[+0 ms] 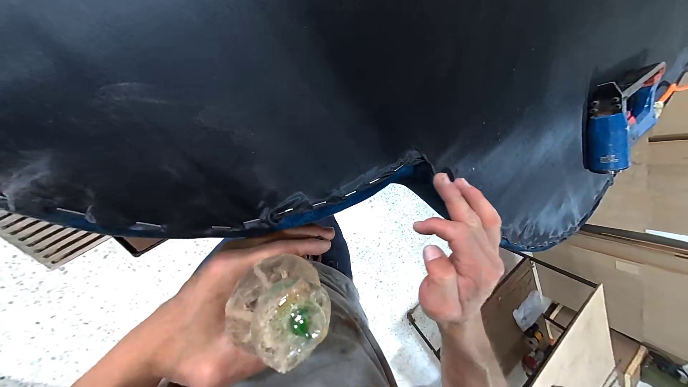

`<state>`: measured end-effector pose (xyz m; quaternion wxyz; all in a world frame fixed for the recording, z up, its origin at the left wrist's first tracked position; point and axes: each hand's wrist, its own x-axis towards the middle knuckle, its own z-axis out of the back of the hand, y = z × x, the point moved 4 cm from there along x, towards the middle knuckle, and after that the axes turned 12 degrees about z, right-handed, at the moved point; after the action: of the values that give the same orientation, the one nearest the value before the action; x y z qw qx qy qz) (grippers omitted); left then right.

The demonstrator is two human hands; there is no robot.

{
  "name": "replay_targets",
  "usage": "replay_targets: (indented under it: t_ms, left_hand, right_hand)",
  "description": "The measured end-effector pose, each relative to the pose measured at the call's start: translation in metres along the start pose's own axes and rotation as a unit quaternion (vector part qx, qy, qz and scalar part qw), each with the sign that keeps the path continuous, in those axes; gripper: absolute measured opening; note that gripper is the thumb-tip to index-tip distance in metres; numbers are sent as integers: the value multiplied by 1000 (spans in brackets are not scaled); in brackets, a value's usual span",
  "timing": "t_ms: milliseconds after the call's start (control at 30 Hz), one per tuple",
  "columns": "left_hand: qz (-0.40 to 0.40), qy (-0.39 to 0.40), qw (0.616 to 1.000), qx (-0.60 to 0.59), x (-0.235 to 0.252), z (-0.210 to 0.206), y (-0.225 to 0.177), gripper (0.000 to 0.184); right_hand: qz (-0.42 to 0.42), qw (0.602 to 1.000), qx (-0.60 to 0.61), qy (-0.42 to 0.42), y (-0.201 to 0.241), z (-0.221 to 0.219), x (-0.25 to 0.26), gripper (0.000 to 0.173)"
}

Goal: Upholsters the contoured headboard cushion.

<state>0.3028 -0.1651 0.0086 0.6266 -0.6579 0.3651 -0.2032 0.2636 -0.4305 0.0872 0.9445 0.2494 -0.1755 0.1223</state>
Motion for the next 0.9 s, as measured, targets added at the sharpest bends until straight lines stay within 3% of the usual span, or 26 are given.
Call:
replay_targets:
  t_ms: [167,333,500,633,767,900]
  left_hand:
    - [6,3,1000,6,0,2,-3,70]
    - [4,-4,1000,3,-1,0,-1,68]
    - [5,0,1000,8,-1,0,-1,69]
    - [9,-3,1000,7,-2,1,-1,70]
    - [0,-3,1000,14,1,1,2,69]
    - [11,8,1000,14,2,0,2,71]
  right_hand:
    - [-17,998,-26,53,5,-9,9,42]
    - [-7,1000,7,-26,3,3,3,43]
    - [-17,998,-39,51,7,-13,8,41]
    - [-19,1000,-3,-17,19,5,-11,43]
    - [-32,999,39,9,19,-18,-30,40]
    - [-14,997,55,47,11,-41,-12,41]
